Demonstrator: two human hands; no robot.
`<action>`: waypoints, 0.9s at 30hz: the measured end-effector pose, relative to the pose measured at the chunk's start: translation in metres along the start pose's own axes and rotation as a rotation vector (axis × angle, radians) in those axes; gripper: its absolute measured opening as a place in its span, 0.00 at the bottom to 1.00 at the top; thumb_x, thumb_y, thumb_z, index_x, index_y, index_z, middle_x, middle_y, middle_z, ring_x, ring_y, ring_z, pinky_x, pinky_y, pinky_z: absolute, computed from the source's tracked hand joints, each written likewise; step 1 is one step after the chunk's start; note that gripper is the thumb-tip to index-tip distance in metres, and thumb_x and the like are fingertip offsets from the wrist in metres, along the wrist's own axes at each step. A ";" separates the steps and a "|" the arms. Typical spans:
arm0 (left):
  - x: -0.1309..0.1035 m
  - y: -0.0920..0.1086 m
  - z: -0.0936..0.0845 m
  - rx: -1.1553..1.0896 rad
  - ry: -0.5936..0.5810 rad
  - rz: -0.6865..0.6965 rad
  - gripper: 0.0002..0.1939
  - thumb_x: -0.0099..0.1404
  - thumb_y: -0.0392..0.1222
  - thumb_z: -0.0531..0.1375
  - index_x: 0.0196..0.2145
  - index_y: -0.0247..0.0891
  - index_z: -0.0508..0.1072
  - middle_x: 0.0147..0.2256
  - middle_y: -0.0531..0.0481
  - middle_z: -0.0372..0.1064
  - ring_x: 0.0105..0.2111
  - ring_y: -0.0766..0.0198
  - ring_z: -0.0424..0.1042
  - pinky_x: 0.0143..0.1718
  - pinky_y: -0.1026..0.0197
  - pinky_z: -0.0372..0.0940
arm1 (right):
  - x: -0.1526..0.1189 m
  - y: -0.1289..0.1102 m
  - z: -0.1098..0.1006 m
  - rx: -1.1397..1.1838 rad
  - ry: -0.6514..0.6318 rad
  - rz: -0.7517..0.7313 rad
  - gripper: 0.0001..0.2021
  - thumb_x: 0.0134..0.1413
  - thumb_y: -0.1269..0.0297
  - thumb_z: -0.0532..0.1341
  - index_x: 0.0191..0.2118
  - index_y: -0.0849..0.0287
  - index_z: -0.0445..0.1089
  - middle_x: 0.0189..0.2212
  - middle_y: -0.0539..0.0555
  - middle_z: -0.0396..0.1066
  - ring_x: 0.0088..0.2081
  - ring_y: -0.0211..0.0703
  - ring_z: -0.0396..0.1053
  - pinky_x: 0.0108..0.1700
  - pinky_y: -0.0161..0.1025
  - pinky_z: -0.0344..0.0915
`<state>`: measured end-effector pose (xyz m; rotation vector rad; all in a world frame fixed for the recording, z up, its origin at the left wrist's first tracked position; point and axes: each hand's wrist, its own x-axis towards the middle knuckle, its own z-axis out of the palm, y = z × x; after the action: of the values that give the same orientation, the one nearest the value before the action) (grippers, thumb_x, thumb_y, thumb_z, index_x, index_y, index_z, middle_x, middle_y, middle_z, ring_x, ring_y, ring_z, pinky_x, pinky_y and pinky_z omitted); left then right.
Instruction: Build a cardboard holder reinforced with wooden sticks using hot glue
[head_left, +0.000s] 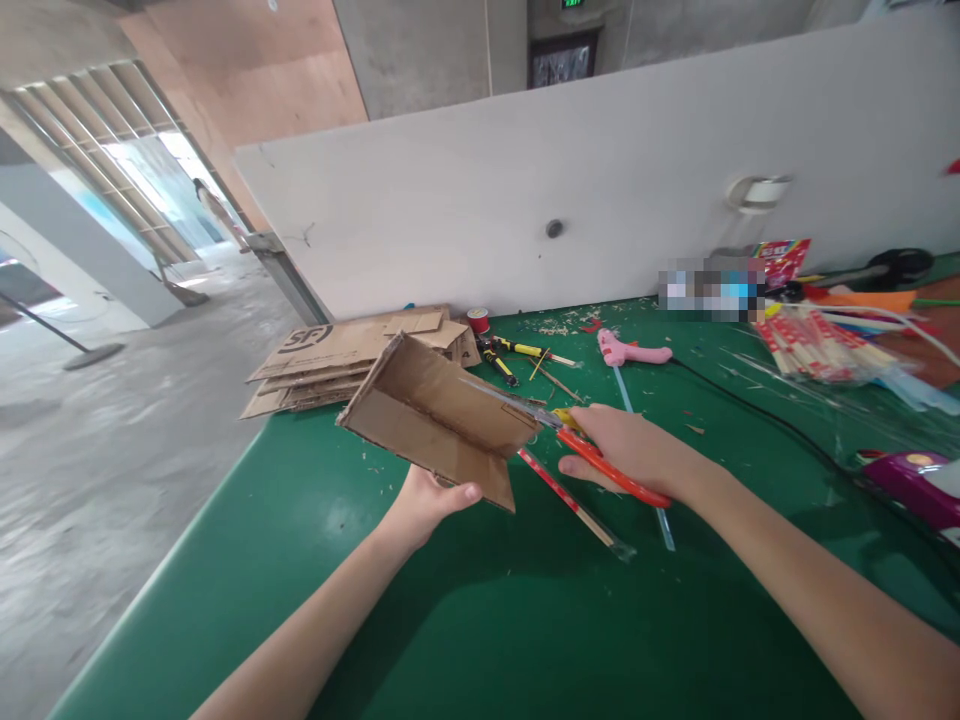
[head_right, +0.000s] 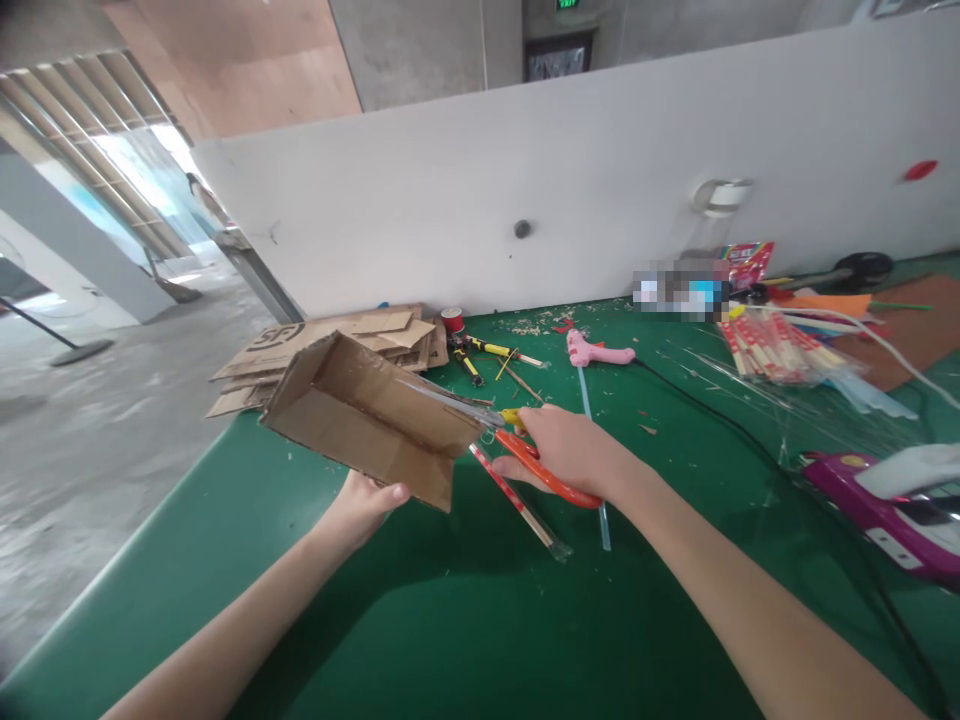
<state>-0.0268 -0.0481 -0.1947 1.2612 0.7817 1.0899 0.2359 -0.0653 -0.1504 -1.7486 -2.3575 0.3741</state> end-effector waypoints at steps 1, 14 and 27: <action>-0.001 0.000 0.001 0.011 0.009 -0.007 0.33 0.41 0.50 0.72 0.44 0.35 0.72 0.45 0.39 0.73 0.48 0.47 0.70 0.50 0.49 0.65 | 0.000 -0.001 0.001 0.001 0.009 -0.011 0.16 0.54 0.47 0.55 0.31 0.55 0.58 0.32 0.55 0.67 0.30 0.45 0.66 0.29 0.39 0.58; -0.003 -0.001 0.007 0.007 0.035 0.021 0.32 0.42 0.53 0.71 0.43 0.36 0.72 0.42 0.38 0.74 0.46 0.48 0.71 0.49 0.48 0.64 | 0.003 0.000 0.015 0.024 0.002 -0.062 0.15 0.57 0.49 0.54 0.31 0.55 0.54 0.31 0.53 0.66 0.28 0.43 0.65 0.29 0.38 0.58; 0.000 -0.006 0.003 -0.078 -0.017 0.029 0.39 0.44 0.51 0.72 0.51 0.36 0.66 0.49 0.39 0.70 0.52 0.47 0.67 0.52 0.47 0.63 | -0.001 -0.005 0.005 -0.022 0.059 -0.029 0.22 0.52 0.42 0.54 0.36 0.58 0.61 0.35 0.59 0.67 0.36 0.52 0.68 0.32 0.43 0.62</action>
<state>-0.0222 -0.0488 -0.1999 1.2174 0.7032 1.1207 0.2301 -0.0686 -0.1541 -1.7084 -2.3522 0.2898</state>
